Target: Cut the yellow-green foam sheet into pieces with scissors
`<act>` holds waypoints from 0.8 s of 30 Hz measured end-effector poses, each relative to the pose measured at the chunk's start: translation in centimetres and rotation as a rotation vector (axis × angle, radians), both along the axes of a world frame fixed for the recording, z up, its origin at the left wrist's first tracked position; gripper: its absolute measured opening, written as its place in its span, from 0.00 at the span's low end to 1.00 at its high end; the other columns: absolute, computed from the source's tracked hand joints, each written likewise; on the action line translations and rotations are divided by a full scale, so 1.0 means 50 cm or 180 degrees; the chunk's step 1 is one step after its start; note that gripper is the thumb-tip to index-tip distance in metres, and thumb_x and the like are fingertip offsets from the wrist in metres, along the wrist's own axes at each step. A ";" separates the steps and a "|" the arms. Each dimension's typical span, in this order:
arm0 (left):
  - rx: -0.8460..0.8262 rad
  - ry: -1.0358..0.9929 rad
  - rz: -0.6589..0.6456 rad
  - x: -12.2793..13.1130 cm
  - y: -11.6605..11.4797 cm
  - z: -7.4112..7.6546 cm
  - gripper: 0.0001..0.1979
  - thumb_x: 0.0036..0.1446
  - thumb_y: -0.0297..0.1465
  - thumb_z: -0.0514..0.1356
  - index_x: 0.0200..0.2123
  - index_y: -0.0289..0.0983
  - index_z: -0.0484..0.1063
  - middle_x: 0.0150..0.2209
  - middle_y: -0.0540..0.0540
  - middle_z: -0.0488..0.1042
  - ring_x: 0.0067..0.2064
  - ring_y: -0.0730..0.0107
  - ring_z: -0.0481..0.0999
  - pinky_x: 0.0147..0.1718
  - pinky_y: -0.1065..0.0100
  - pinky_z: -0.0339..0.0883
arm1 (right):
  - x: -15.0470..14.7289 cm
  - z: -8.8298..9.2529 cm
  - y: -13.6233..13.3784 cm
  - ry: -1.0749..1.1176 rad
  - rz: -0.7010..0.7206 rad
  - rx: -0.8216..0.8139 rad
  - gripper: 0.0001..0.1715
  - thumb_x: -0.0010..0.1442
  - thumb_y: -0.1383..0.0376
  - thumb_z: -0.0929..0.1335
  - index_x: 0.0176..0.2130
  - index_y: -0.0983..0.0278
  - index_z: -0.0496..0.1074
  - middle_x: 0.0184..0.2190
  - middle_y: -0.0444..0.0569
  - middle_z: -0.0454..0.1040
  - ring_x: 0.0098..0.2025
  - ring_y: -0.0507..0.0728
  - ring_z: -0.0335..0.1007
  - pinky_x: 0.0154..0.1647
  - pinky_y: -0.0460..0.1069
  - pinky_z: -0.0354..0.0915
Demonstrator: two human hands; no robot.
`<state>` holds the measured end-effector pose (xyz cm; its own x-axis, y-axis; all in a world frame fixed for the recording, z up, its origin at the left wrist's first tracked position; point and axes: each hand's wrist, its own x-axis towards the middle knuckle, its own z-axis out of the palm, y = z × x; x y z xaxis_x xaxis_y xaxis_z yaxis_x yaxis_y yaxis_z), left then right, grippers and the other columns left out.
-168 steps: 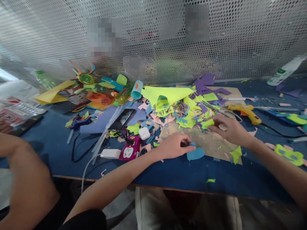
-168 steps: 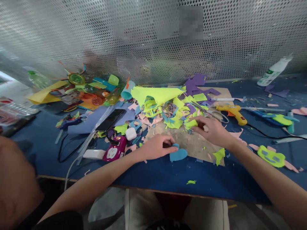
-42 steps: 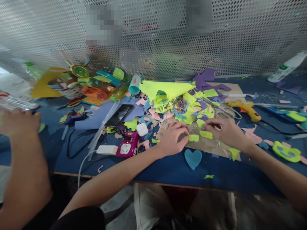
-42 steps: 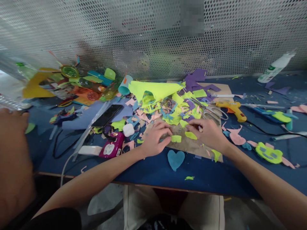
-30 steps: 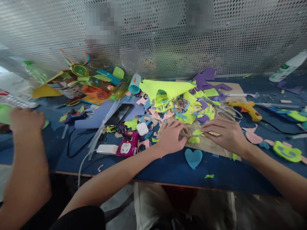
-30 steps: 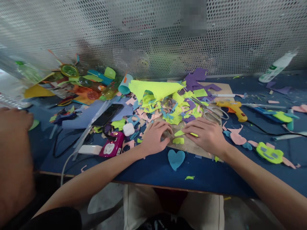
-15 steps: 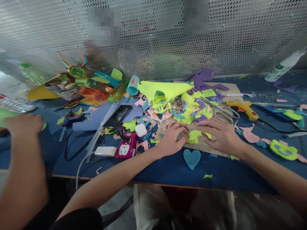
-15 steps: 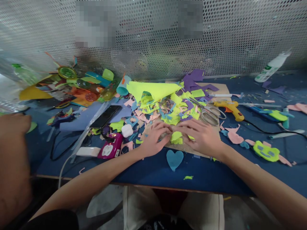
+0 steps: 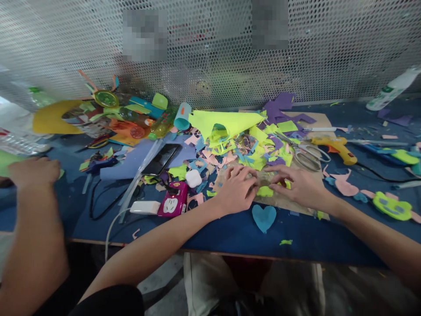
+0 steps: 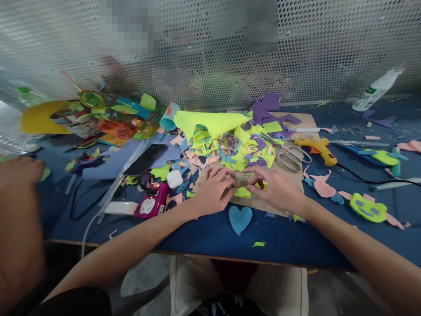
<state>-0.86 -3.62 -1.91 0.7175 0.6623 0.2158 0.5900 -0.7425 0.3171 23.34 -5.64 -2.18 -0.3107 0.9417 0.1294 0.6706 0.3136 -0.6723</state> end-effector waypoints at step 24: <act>0.0225 -0.0073 -0.0075 -0.001 -0.002 0.004 0.12 0.70 0.37 0.53 0.42 0.39 0.74 0.55 0.40 0.71 0.58 0.54 0.66 0.58 0.52 0.60 | 0.021 -0.009 0.010 -0.0791 0.0218 0.0971 0.15 0.67 0.57 0.63 0.51 0.56 0.69 0.39 0.50 0.81 0.37 0.62 0.77 0.37 0.54 0.66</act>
<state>-0.89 -3.74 -1.69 0.7270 0.6279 0.2780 0.5654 -0.7771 0.2766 24.40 -5.12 -2.63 -0.4286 0.8475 0.3130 0.7716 0.5236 -0.3612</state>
